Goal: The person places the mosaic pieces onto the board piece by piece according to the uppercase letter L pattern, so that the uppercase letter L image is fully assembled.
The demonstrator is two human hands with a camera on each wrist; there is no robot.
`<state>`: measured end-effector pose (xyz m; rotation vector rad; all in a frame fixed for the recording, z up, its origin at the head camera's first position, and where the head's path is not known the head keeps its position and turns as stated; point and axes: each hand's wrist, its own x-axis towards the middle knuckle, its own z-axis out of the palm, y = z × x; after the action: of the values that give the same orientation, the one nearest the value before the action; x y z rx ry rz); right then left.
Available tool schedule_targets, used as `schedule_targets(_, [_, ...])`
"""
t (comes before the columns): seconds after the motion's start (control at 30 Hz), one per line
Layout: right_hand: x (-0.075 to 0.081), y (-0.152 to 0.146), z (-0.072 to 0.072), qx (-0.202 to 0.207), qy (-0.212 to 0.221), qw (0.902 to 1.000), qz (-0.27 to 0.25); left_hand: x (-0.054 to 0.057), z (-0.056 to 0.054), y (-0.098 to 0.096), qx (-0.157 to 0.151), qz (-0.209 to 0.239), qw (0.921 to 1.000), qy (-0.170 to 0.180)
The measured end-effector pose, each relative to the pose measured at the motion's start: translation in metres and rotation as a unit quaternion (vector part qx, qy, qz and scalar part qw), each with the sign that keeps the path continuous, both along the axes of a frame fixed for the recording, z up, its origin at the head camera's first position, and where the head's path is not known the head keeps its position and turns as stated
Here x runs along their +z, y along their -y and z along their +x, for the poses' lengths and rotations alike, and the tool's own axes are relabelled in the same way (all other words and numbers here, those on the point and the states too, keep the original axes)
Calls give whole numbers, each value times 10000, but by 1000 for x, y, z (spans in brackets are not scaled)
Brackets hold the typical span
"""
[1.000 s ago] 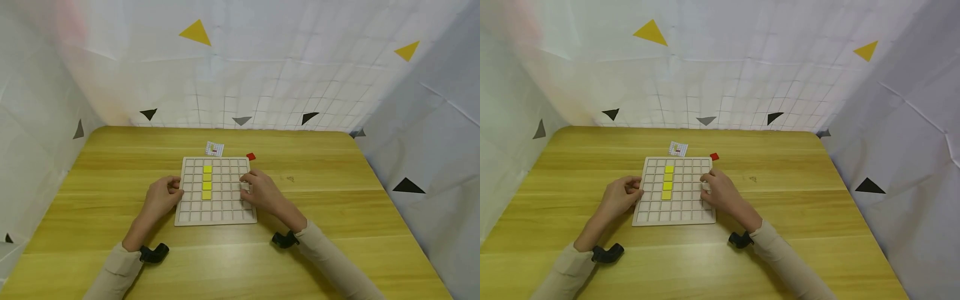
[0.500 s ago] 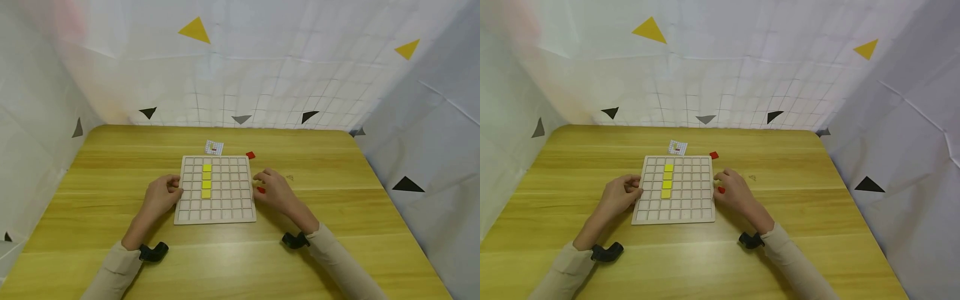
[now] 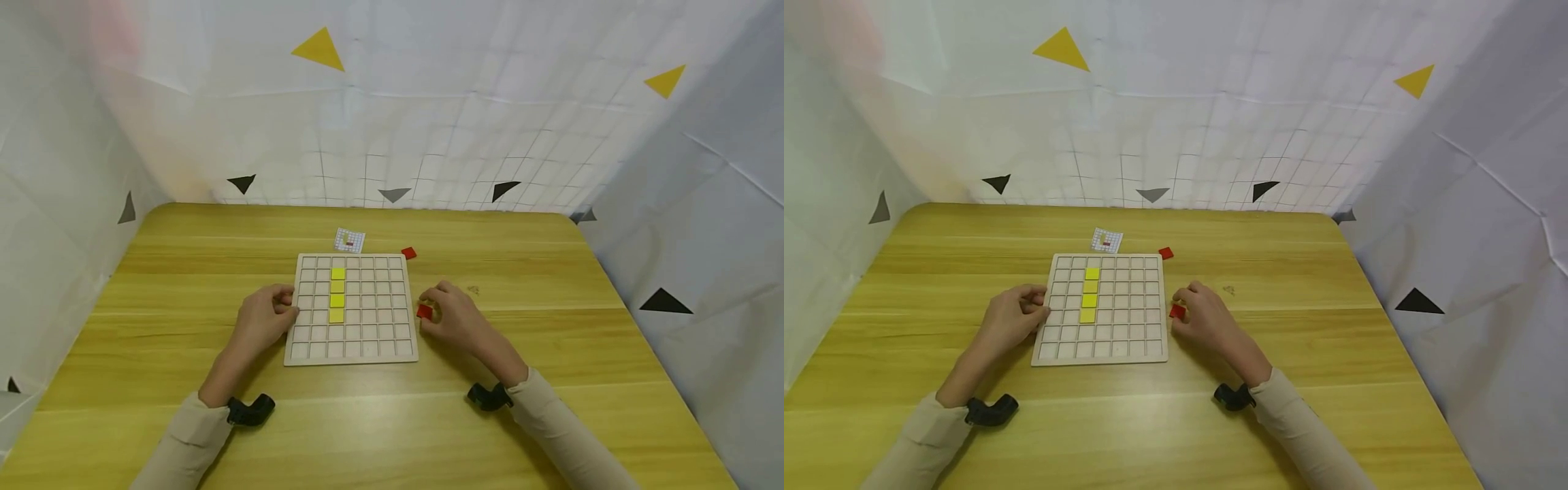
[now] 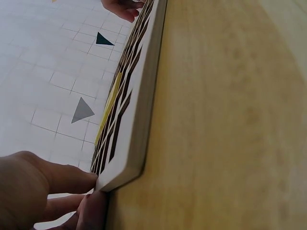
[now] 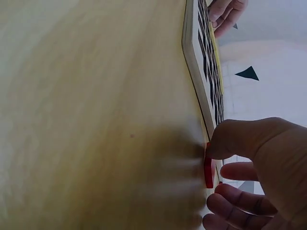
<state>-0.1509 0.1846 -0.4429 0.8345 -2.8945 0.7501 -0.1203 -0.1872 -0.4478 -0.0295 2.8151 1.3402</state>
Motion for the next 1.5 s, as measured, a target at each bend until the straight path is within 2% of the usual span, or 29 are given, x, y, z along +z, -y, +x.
schedule_targets(0.5, [-1,5,-4,-213,420,9989,45,-1,-1,1,4,80,9999,68])
schedule_targets(0.97, [-1,2,-4,-123,103,9996,-248,-2,-1,2,8,134,9999,83])
schedule_targets(1.5, [12,12,-3,33,-13,9994,-344,1,-1,0,24,101,9999,104])
